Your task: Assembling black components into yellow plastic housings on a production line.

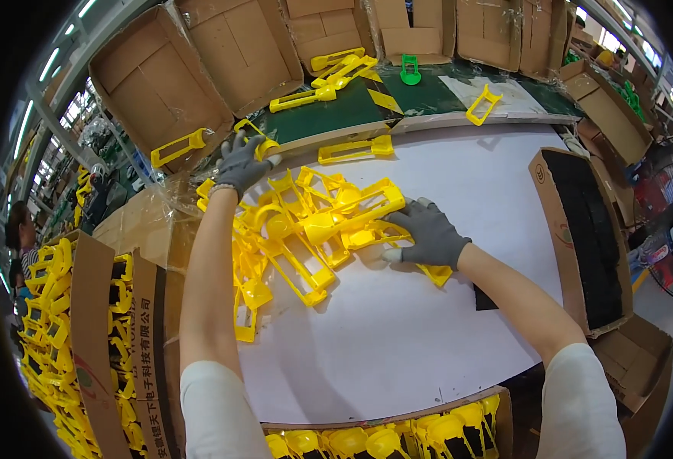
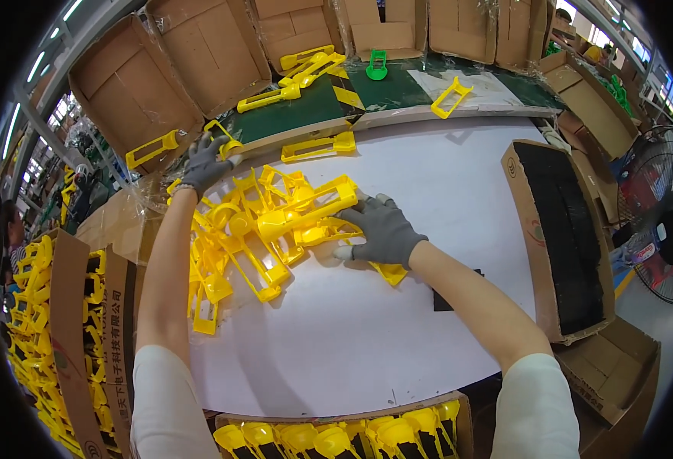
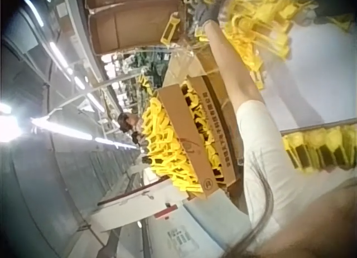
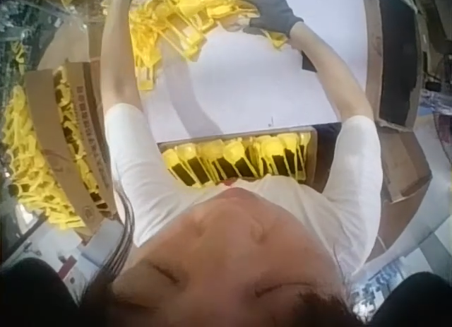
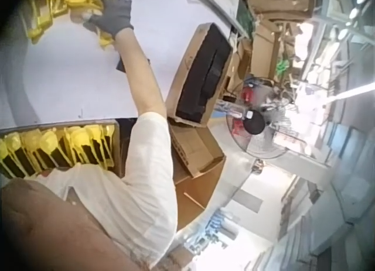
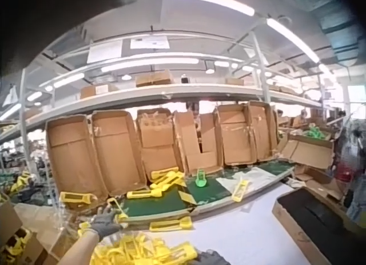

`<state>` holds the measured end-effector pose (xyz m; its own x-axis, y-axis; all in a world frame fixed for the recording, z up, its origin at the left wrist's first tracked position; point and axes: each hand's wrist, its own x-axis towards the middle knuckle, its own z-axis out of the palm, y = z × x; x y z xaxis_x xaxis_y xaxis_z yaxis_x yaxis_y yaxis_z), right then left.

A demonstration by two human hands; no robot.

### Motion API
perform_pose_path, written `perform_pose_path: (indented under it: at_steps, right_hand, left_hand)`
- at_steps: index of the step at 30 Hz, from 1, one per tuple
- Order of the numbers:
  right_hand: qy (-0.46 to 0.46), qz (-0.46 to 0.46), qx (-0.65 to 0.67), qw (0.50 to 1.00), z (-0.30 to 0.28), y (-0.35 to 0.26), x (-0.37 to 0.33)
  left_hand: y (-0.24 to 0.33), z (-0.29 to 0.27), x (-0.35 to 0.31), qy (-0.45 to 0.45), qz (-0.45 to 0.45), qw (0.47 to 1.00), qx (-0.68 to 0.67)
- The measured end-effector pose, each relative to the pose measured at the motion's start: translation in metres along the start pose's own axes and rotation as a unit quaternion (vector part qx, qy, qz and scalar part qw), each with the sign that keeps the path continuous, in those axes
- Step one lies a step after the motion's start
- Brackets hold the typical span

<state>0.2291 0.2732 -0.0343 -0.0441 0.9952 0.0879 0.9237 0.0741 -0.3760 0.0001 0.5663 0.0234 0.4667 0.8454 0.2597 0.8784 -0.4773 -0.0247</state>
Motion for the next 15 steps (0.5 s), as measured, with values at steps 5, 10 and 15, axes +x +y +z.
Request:
perform_pose_path:
  at_steps: [5, 10, 15]
  right_hand:
    - [-0.001, 0.011, -0.005, 1.0, -0.002, 0.003, -0.004]
    - [-0.035, 0.0, -0.02, 0.999, 0.006, -0.001, -0.01]
    - [0.022, -0.025, 0.012, 0.999, 0.023, -0.036, -0.018]
  left_hand:
    - [-0.008, 0.035, -0.022, 0.072, 0.177, 0.963, -0.192]
    - [-0.017, 0.011, -0.091, 0.049, 0.175, 0.952, -0.245]
    - [-0.057, 0.026, -0.116, 0.124, -0.046, 0.991, 0.021]
